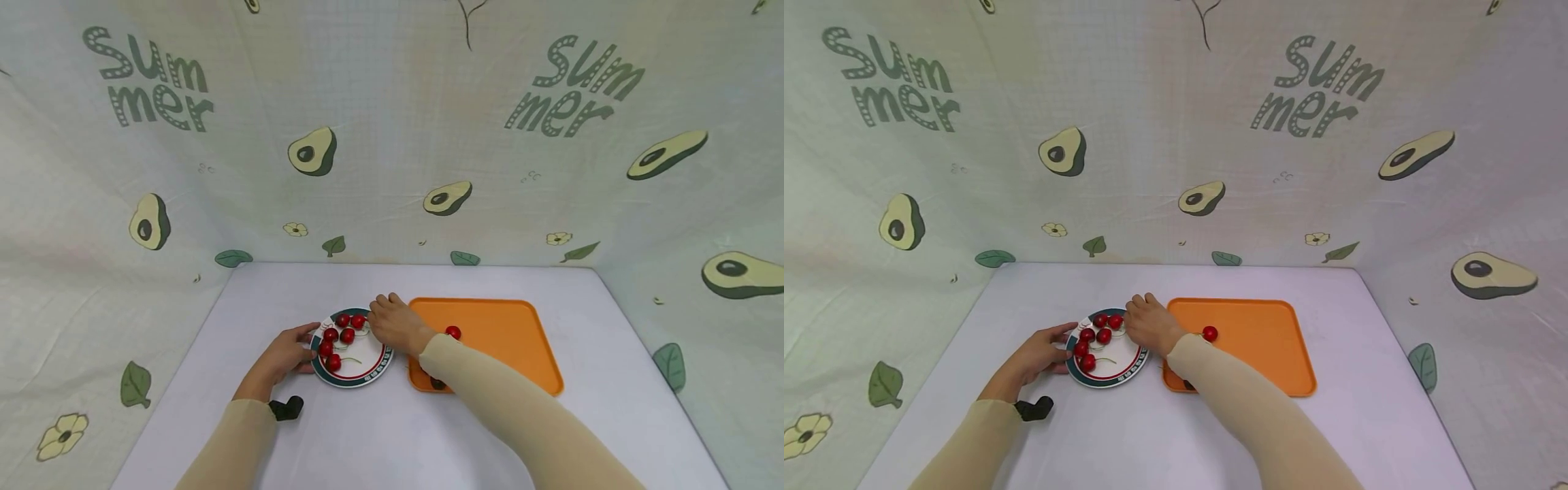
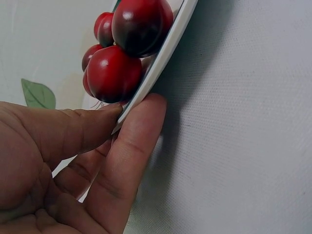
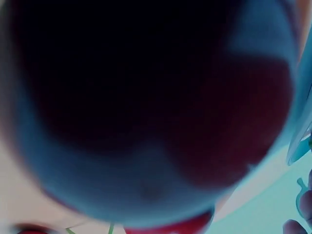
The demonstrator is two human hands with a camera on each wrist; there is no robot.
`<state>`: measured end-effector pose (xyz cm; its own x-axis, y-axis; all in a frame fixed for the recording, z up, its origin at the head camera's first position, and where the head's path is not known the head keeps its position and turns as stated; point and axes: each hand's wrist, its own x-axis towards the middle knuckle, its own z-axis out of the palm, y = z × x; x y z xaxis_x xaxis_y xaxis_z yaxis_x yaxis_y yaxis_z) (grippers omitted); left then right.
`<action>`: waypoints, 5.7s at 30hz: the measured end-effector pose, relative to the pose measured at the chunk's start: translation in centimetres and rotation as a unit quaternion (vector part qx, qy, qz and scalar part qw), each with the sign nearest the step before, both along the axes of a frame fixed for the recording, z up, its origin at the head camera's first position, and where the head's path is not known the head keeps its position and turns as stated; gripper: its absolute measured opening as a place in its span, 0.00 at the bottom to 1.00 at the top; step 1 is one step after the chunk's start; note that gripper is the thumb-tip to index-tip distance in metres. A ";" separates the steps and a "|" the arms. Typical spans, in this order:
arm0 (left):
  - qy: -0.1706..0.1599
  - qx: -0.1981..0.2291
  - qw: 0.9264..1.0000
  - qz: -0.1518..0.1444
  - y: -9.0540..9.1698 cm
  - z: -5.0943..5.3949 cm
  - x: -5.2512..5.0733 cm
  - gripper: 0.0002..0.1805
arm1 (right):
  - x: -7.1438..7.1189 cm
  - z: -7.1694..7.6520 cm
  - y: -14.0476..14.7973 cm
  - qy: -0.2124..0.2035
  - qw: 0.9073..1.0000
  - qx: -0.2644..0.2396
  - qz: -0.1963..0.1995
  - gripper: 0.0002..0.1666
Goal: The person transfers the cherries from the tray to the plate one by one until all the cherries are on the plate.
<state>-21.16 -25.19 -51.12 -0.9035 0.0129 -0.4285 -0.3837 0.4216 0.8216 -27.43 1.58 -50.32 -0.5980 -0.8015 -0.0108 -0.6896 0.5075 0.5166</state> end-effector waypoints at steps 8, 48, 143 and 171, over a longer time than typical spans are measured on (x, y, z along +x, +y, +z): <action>0.006 0.003 1.000 -0.008 0.3 -0.2 0.4 0.42 | 0.3 0.3 0.7 -0.007 1.000 -0.027 -0.006 0.15; -0.008 0.003 1.000 -0.007 -0.1 0.1 0.2 0.42 | 4.7 -0.5 13.8 -0.081 0.980 -0.173 -0.052 0.09; -0.016 0.011 1.000 0.006 0.0 0.1 0.1 0.42 | 3.3 2.4 13.6 0.012 0.974 -0.226 -0.026 0.11; -0.010 0.014 1.000 0.002 -0.1 0.0 -0.1 0.41 | 3.9 0.3 0.3 -0.033 0.991 -0.123 0.048 0.15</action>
